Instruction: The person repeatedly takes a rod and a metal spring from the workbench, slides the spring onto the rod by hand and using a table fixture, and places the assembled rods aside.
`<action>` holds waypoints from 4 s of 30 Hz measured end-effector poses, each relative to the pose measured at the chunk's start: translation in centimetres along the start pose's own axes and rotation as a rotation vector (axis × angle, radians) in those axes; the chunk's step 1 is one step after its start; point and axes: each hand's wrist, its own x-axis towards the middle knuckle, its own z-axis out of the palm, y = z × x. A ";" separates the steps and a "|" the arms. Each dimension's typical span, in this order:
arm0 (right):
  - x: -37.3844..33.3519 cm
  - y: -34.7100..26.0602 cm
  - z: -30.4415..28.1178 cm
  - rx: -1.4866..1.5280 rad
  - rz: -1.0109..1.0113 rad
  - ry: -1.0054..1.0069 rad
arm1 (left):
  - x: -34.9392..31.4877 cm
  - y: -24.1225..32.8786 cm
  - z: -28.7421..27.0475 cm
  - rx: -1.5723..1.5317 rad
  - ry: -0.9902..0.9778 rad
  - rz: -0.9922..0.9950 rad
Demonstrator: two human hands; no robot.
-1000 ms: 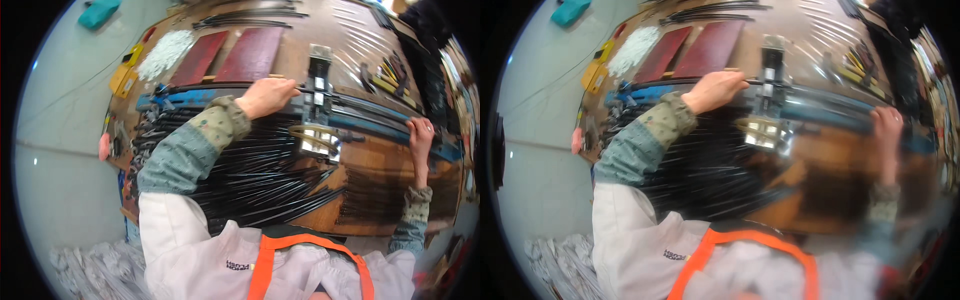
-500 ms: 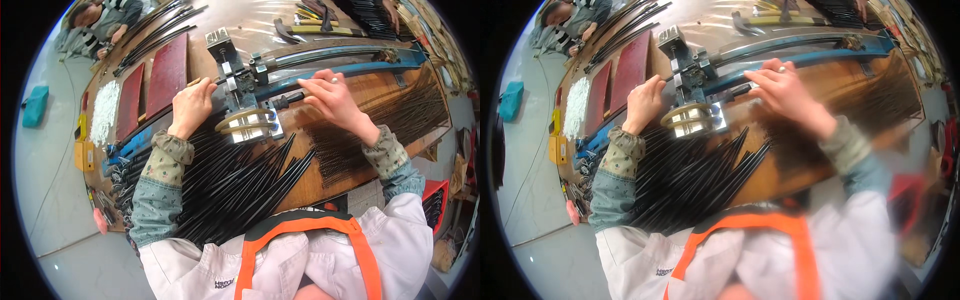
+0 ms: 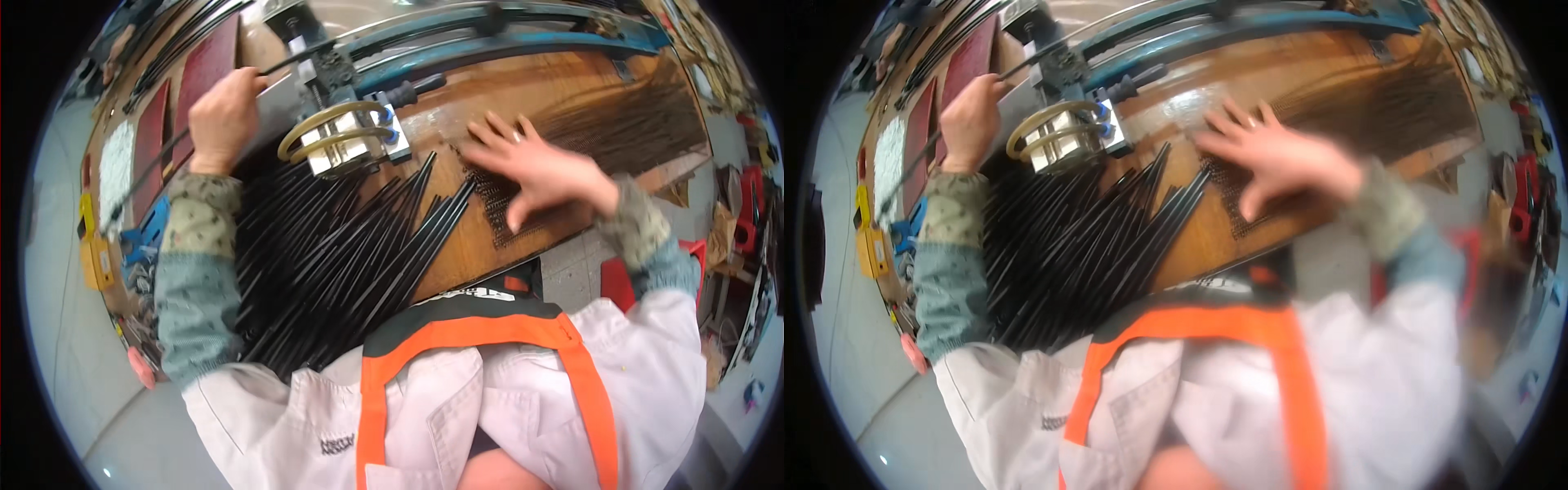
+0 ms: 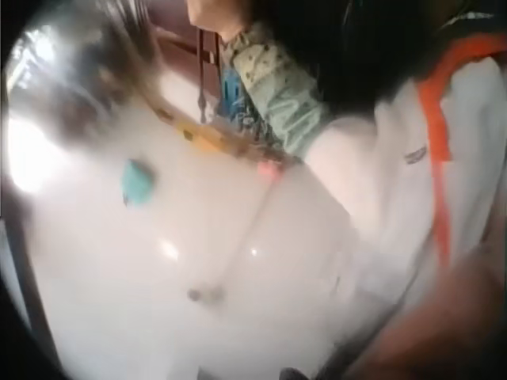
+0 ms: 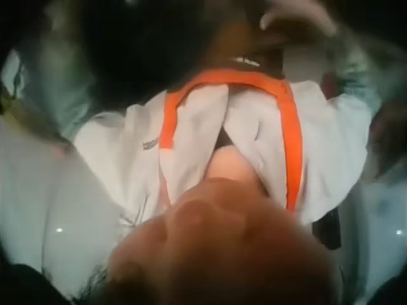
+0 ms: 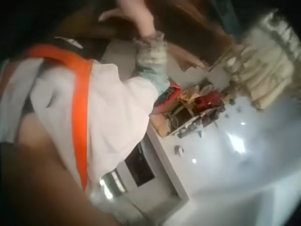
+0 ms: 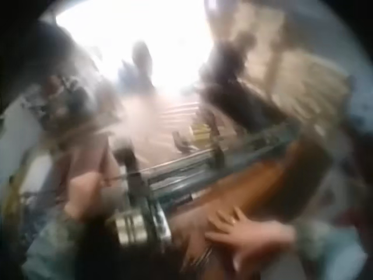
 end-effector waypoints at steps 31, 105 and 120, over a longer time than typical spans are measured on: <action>0.8 0.5 2.7 0.444 -0.030 0.710 | -3.6 22.8 -11.1 -0.616 -0.543 -0.357; -0.2 7.9 -6.0 -0.066 0.495 0.524 | 15.9 16.4 -7.2 -0.479 -0.480 0.109; 1.7 1.9 -6.0 -0.024 0.316 0.763 | 9.6 12.4 -12.1 -0.517 -0.288 -0.107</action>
